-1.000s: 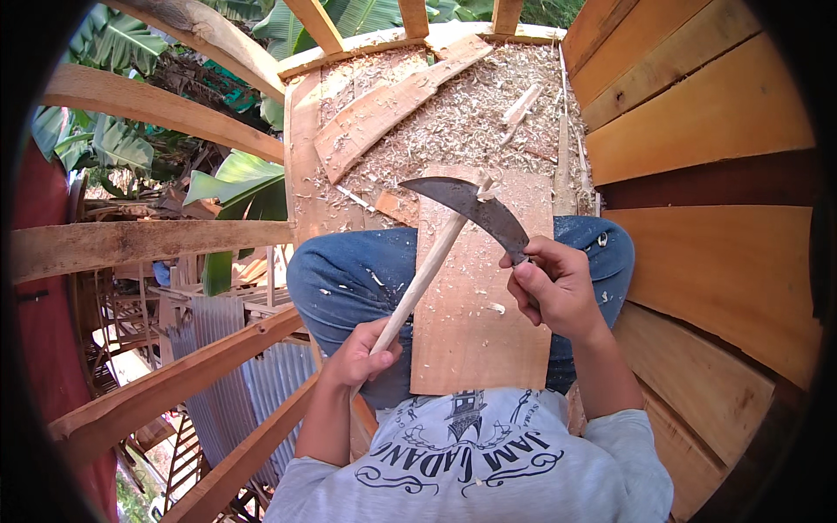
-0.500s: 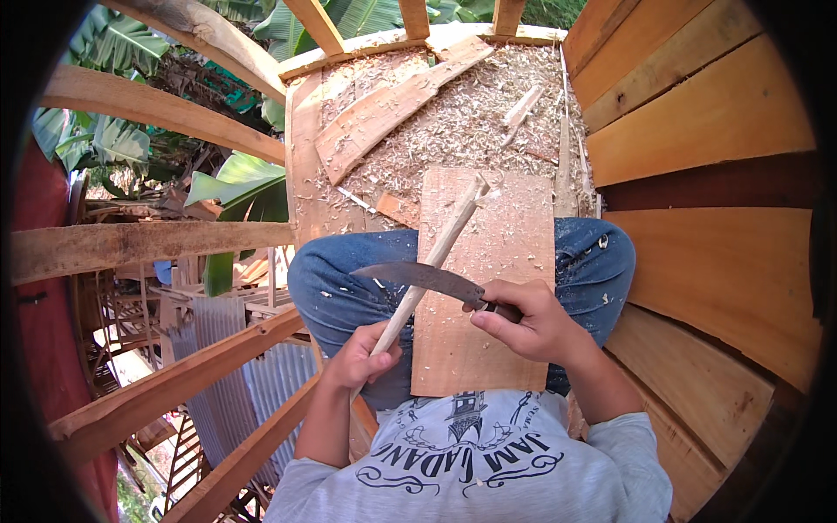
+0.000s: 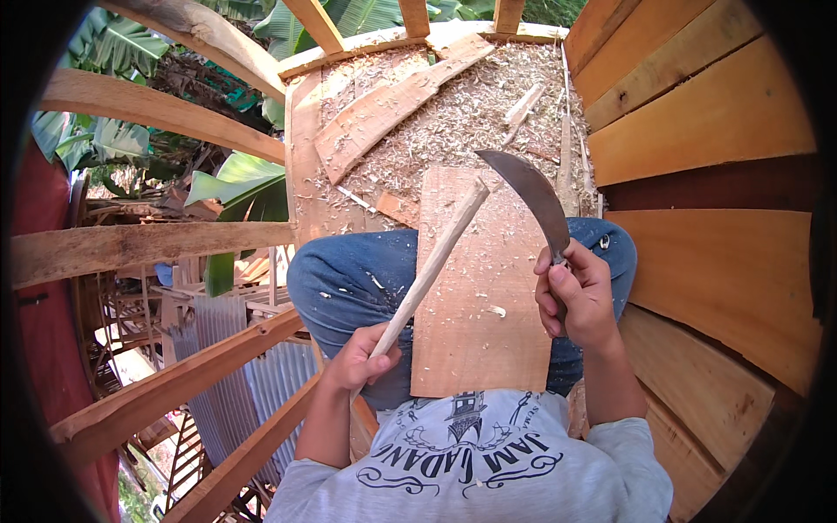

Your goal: The person sits cross-legged on a wooden platform and uses a curved knife to shave and shape a long piece of light-colored wood. They hold the wood in their left hand and repeatedly scrape the surface with the knife in their right hand, creating wood shavings.

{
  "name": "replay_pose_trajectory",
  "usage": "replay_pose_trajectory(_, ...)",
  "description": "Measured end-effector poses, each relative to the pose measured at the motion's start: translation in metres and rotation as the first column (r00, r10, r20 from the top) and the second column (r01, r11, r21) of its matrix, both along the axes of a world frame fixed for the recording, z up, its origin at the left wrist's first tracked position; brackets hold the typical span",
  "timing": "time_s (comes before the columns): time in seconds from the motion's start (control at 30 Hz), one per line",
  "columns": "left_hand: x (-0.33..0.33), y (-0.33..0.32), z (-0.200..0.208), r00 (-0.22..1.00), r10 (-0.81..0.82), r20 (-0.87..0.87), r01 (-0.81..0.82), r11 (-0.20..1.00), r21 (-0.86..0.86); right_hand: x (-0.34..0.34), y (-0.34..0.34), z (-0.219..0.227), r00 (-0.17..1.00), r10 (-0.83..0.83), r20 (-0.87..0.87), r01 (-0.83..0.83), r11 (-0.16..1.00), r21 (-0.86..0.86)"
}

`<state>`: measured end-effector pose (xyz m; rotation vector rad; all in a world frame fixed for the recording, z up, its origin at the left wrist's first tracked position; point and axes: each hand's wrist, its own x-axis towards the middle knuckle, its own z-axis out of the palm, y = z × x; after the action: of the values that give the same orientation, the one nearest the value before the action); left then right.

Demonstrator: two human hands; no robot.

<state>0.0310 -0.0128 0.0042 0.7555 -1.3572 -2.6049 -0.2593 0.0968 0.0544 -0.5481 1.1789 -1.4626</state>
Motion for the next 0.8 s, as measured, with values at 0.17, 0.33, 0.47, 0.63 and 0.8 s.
replay_pose_trajectory(0.17,0.000,0.002,-0.002,1.000,0.021,-0.004,-0.021,1.000,-0.009,0.026,0.000,-0.008,1.000,-0.002,0.000,0.002,1.000,0.008)
replay_pose_trajectory(0.33,0.002,0.009,-0.007,0.998,0.040,0.059,-0.031,0.989,-0.141,0.046,-0.002,-0.028,0.795,0.126,-0.594,-0.191,0.980,-0.047)
replay_pose_trajectory(0.47,-0.001,0.012,-0.005,0.992,0.107,0.071,-0.094,0.982,-0.164,0.045,-0.006,-0.026,0.647,0.111,-0.754,-0.116,0.992,0.046)
replay_pose_trajectory(0.63,0.002,0.015,-0.006,0.991,0.104,0.085,-0.086,0.977,-0.197,0.039,-0.005,-0.012,0.654,0.196,-0.731,-0.131,0.981,0.147)
replay_pose_trajectory(0.8,0.003,0.016,-0.007,0.980,0.090,0.177,-0.017,0.927,-0.376,0.027,-0.008,-0.018,0.477,0.014,-0.879,-0.024,1.000,0.003)
